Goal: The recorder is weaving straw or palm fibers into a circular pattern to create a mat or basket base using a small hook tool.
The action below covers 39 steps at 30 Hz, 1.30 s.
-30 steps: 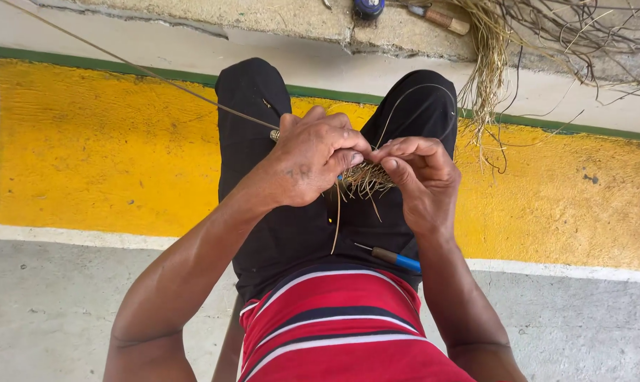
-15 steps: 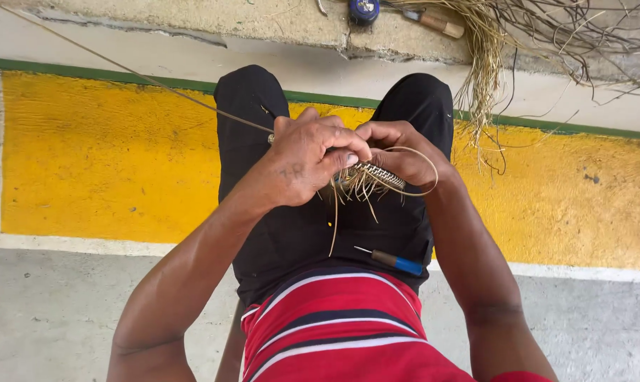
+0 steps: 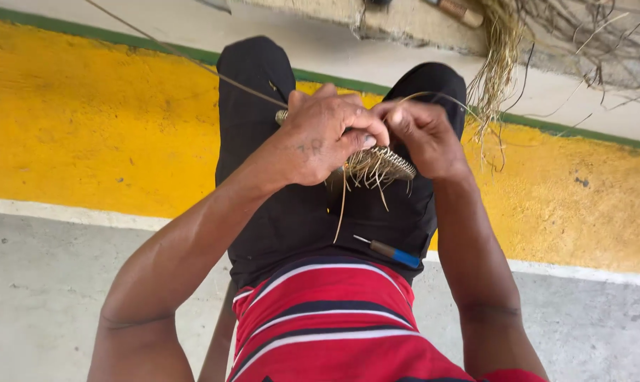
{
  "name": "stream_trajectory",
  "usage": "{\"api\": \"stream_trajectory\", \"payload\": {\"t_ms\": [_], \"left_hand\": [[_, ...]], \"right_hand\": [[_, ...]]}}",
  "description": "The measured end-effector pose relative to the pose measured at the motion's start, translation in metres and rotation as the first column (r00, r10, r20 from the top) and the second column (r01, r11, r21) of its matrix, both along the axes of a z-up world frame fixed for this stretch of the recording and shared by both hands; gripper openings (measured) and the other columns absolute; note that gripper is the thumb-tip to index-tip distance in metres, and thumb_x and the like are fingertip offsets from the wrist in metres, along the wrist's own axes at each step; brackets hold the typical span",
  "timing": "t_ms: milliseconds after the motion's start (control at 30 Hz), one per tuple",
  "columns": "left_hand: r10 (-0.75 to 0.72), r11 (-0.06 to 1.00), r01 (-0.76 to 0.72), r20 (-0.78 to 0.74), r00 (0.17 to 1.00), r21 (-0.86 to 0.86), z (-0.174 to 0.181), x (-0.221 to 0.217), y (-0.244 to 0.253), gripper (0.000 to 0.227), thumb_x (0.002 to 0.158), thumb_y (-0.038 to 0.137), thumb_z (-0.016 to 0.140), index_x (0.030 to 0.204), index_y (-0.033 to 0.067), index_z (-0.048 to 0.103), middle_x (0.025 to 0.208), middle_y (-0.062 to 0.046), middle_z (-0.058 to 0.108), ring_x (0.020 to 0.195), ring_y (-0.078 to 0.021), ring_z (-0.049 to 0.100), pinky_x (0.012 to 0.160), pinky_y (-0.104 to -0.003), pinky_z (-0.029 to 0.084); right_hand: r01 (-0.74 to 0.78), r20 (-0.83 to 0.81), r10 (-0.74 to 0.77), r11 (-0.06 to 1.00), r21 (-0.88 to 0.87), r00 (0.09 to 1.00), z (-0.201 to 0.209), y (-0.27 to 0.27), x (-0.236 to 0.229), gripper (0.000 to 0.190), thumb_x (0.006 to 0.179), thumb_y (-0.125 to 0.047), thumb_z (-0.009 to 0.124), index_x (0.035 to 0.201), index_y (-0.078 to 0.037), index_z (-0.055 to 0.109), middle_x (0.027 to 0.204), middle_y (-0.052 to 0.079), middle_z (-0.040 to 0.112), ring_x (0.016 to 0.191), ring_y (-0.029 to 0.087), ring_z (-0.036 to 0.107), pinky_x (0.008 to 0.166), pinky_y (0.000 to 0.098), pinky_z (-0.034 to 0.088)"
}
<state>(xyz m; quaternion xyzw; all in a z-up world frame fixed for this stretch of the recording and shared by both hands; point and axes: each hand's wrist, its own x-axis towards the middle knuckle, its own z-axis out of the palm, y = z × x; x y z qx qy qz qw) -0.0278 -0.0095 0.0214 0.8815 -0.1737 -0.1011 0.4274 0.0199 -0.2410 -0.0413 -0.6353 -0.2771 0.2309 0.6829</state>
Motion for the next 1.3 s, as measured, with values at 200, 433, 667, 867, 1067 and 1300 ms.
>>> {"api": "stream_trajectory", "payload": {"t_ms": [200,433,667,867,1067,1300], "left_hand": [[-0.019,1.000,0.021,0.133,0.991,-0.011,-0.013,-0.005,0.002,0.016,0.094,0.023,0.066,0.101,0.0294,0.079,0.104,0.006,0.070,0.102,-0.0248,0.055,0.086,-0.049,0.031],[0.046,0.997,-0.048,0.023,0.999,0.057,-0.007,-0.005,0.001,0.013,0.093,0.024,0.067,0.101,0.0276,0.077,0.093,0.005,0.071,0.097,-0.0203,0.059,0.091,-0.043,0.039],[-0.054,0.985,0.037,-0.100,0.993,-0.171,-0.029,0.022,0.006,0.014,0.095,0.021,0.061,0.106,0.0232,0.069,0.094,0.007,0.069,0.094,-0.0141,0.068,0.088,-0.040,0.049],[-0.066,0.995,0.069,-0.045,0.997,0.078,-0.002,0.030,0.004,0.016,0.092,0.027,0.065,0.100,0.0241,0.079,0.097,0.000,0.066,0.110,-0.0234,0.055,0.091,-0.054,0.032],[-0.044,0.991,0.053,-0.073,0.996,0.126,0.000,0.032,-0.002,0.017,0.091,0.033,0.066,0.100,0.0293,0.080,0.097,0.006,0.071,0.111,-0.0211,0.057,0.094,-0.053,0.033],[-0.032,0.995,0.040,-0.081,0.996,0.093,-0.001,0.029,0.001,0.018,0.092,0.034,0.066,0.100,0.0293,0.081,0.099,0.001,0.069,0.112,-0.0229,0.055,0.094,-0.055,0.031]], "right_hand": [[0.472,0.669,-0.188,0.838,-0.272,0.719,-0.009,0.036,0.032,0.031,0.109,-0.011,0.065,0.080,0.001,0.063,0.068,0.008,0.054,0.059,0.017,0.049,0.055,0.0345,0.039],[0.506,0.952,-0.215,0.859,0.077,0.220,-0.007,0.052,0.064,0.031,0.100,-0.002,0.068,0.073,-0.003,0.052,0.067,0.008,0.052,0.060,0.022,0.048,0.055,0.0400,0.039],[0.341,0.390,-0.413,0.908,0.243,0.823,0.072,0.000,0.030,0.013,0.108,-0.011,0.064,0.102,-0.002,0.071,0.090,0.009,0.072,0.059,0.009,0.060,0.050,0.0262,0.050],[0.071,0.237,-0.237,0.833,0.549,0.942,0.077,-0.019,-0.023,0.011,0.098,-0.010,0.067,0.108,-0.007,0.064,0.088,0.006,0.072,0.078,0.014,0.067,0.065,0.0309,0.060],[0.386,0.015,-0.410,0.869,0.310,0.912,0.032,0.009,-0.042,0.024,0.104,0.009,0.072,0.119,-0.003,0.058,0.104,0.014,0.071,0.100,0.021,0.071,0.094,0.0317,0.059],[0.483,-0.040,-0.486,0.850,0.213,0.873,0.011,0.009,-0.044,0.019,0.102,0.014,0.069,0.112,0.001,0.060,0.109,0.012,0.069,0.100,0.020,0.071,0.096,0.0321,0.059]]}}
